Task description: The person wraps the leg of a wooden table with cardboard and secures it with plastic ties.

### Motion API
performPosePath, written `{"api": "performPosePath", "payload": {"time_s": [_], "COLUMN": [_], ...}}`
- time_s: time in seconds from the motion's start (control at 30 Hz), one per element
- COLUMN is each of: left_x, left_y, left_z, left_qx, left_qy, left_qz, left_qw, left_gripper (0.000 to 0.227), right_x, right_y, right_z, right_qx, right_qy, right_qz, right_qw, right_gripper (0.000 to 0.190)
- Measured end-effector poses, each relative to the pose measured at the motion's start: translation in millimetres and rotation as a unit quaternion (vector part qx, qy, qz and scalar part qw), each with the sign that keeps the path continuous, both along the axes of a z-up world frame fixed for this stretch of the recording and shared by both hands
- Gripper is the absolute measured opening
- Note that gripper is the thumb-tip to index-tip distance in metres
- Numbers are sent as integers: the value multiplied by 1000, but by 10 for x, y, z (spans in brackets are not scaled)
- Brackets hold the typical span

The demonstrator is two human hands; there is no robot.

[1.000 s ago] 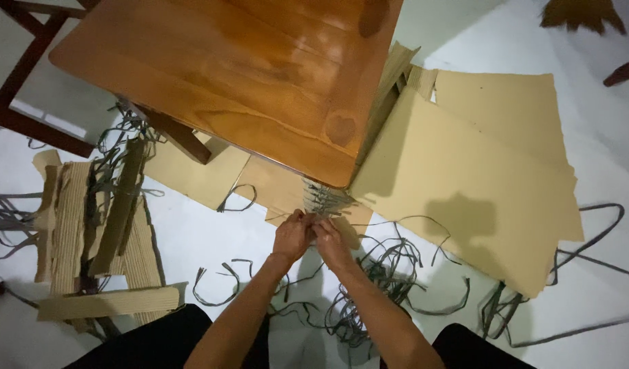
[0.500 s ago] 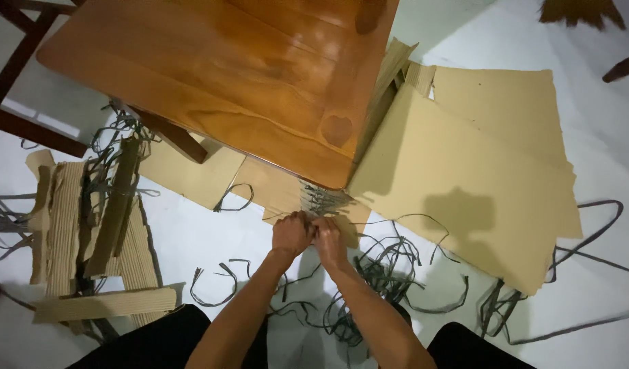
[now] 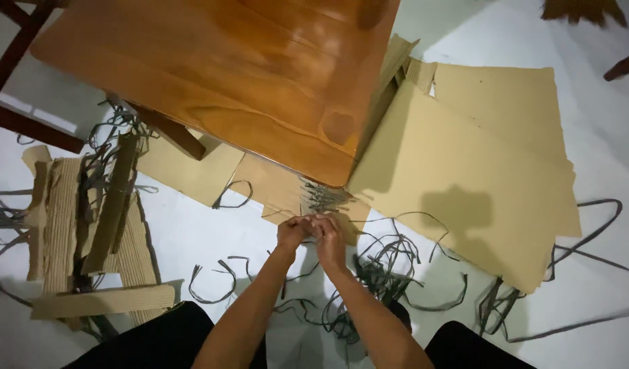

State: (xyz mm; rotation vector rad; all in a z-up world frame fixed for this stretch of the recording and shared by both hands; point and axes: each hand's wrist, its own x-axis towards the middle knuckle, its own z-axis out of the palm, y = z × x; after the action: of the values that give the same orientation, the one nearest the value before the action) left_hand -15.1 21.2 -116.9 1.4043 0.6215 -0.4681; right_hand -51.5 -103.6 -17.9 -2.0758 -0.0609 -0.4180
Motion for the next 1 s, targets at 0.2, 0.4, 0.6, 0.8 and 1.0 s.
{"api": "performPosePath", "payload": {"time_s": [0.2, 0.4, 0.6, 0.8, 1.0], "left_x": [29, 66, 109, 316, 275], "left_y": [-54, -102, -172, -104, -38], "left_z": [122, -310, -417, -1017, -452], "left_qx": [-131, -118, -217, -279, -288], "left_qy": [29, 16, 27, -24, -7], "left_qz": [134, 184, 218, 261, 180], "left_qw": [982, 976, 951, 924, 941], "left_gripper": [17, 12, 19, 15, 17], "right_x": [-21, 67, 193, 349, 356], "right_y": [-59, -124, -193, -322, -414], "right_z": [-903, -824, -784, -563, -748], "right_qx": [106, 105, 112, -37, -76], "right_qy": [68, 135, 179, 156, 87], "right_qz": [-156, -193, -208, -209, -154], "right_qw": [980, 966, 955, 965, 981], "right_gripper": [6, 3, 7, 14, 22]}}
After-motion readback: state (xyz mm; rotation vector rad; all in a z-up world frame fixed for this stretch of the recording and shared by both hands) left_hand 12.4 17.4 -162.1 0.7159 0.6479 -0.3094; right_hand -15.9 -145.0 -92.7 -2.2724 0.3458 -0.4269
